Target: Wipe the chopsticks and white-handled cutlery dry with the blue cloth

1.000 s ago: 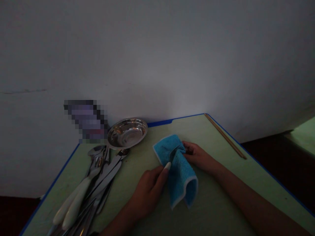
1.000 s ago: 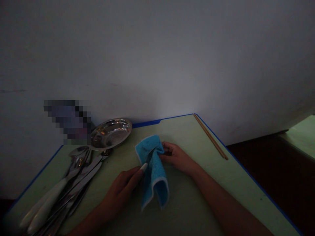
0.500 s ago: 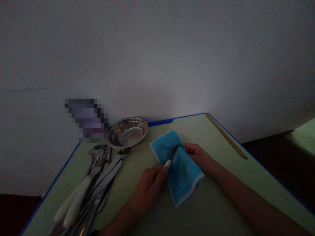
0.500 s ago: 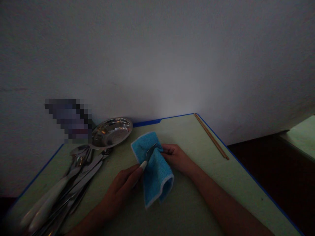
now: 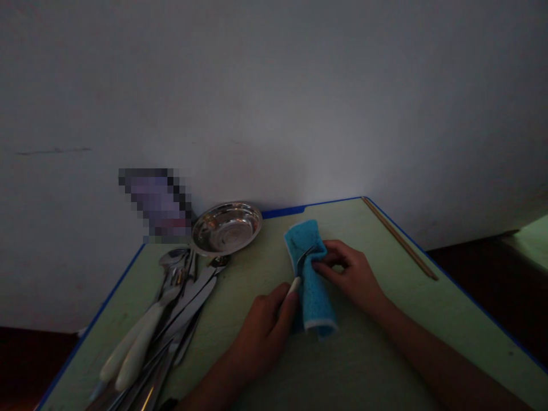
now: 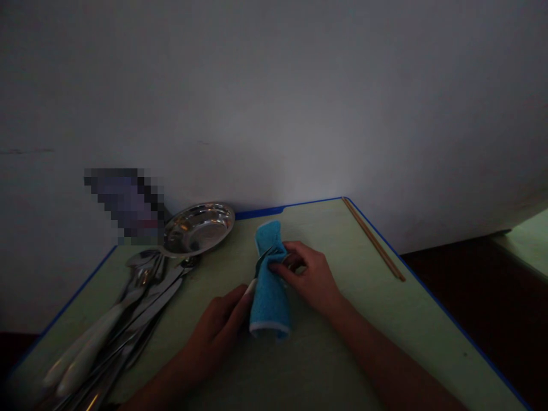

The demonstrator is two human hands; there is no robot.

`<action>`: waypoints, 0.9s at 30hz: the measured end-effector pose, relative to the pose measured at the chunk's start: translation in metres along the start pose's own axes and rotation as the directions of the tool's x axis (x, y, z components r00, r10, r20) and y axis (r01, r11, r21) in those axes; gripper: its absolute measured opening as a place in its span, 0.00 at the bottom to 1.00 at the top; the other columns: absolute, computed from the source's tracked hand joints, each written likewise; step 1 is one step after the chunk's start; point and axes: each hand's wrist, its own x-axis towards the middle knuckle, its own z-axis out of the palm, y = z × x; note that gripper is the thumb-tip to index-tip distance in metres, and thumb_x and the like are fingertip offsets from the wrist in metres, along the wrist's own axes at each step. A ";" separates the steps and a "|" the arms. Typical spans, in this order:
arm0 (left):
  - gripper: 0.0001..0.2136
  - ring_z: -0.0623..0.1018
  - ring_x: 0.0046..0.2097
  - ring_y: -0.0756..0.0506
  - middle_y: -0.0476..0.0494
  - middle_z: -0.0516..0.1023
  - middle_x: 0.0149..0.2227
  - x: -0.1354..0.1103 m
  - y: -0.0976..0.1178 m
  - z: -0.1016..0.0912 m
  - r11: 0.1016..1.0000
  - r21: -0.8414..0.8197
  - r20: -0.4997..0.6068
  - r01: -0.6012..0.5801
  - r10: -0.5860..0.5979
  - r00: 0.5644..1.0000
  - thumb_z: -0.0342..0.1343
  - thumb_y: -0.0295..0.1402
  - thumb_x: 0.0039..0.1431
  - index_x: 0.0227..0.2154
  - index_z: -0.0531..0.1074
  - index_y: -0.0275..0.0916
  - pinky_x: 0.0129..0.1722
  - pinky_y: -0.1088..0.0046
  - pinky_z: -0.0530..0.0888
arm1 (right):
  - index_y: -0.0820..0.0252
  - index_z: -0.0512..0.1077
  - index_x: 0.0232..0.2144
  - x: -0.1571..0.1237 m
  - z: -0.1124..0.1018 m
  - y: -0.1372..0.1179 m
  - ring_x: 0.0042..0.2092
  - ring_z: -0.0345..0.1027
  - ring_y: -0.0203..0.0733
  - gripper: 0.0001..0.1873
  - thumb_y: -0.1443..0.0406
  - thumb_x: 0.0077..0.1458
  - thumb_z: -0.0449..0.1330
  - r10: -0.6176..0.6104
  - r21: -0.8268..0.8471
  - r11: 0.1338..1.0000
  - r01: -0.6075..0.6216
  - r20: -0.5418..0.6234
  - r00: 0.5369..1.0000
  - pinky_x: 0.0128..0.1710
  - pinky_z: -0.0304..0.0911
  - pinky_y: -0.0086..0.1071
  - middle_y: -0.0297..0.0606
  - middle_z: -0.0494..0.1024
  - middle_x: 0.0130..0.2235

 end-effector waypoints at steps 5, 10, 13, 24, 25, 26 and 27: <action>0.16 0.65 0.23 0.51 0.54 0.61 0.20 -0.002 0.000 0.001 0.998 0.057 0.019 -0.017 0.016 1.000 0.37 0.40 0.63 0.26 0.62 0.38 0.26 0.74 0.59 | 0.58 0.70 0.37 -0.001 -0.004 -0.004 0.29 0.67 0.36 0.12 0.59 0.50 0.57 -0.086 -0.104 0.990 0.090 0.045 0.995 0.30 0.63 0.29 0.34 0.74 0.28; 0.16 0.66 0.26 0.51 0.53 0.62 0.22 -0.001 0.000 0.001 1.000 -0.004 0.005 -0.008 0.008 1.000 0.38 0.40 0.63 0.25 0.63 0.38 0.27 0.75 0.59 | 0.56 0.70 0.43 0.001 -0.009 -0.002 0.38 0.69 0.39 0.15 0.60 0.57 0.49 -0.107 0.040 0.994 0.102 0.142 0.984 0.38 0.64 0.32 0.37 0.76 0.37; 0.16 0.64 0.24 0.51 0.53 0.60 0.20 -0.001 -0.001 0.000 0.987 -0.155 -0.005 0.040 -0.041 0.999 0.39 0.41 0.62 0.25 0.63 0.38 0.25 0.76 0.60 | 0.55 0.69 0.45 0.002 -0.007 0.001 0.41 0.69 0.40 0.16 0.60 0.56 0.50 -0.063 0.137 0.989 0.047 0.110 0.992 0.42 0.63 0.34 0.37 0.75 0.42; 0.17 0.61 0.21 0.52 0.54 0.59 0.17 0.000 -0.002 -0.001 0.963 -0.262 -0.035 0.069 -0.081 0.996 0.38 0.42 0.62 0.25 0.65 0.37 0.21 0.78 0.58 | 0.55 0.69 0.44 0.004 -0.013 0.001 0.39 0.68 0.40 0.15 0.59 0.55 0.52 -0.043 0.157 0.985 0.066 -0.142 0.989 0.39 0.63 0.31 0.37 0.75 0.41; 0.17 0.62 0.21 0.52 0.54 0.59 0.17 0.000 -0.001 -0.001 0.970 -0.233 -0.023 0.066 -0.073 0.997 0.39 0.41 0.62 0.25 0.65 0.37 0.22 0.78 0.58 | 0.55 0.68 0.44 0.003 -0.013 0.000 0.39 0.68 0.39 0.15 0.59 0.55 0.52 -0.031 0.167 0.985 0.050 -0.112 0.993 0.38 0.63 0.30 0.37 0.74 0.40; 0.17 0.62 0.22 0.52 0.54 0.60 0.17 0.000 0.000 -0.001 0.978 -0.199 -0.010 0.055 -0.058 0.998 0.39 0.41 0.62 0.25 0.65 0.37 0.22 0.78 0.58 | 0.56 0.68 0.44 0.002 -0.012 -0.002 0.38 0.68 0.38 0.15 0.58 0.55 0.52 -0.016 0.174 0.984 0.026 -0.064 0.998 0.37 0.62 0.30 0.37 0.74 0.40; 0.16 0.63 0.22 0.52 0.54 0.60 0.18 -0.001 0.001 -0.001 0.986 -0.161 0.005 0.038 -0.038 0.999 0.40 0.40 0.62 0.26 0.65 0.37 0.23 0.77 0.59 | 0.56 0.67 0.44 0.000 -0.010 -0.004 0.37 0.67 0.38 0.15 0.58 0.55 0.52 -0.001 0.178 0.984 0.002 -0.006 1.000 0.37 0.62 0.29 0.36 0.74 0.39</action>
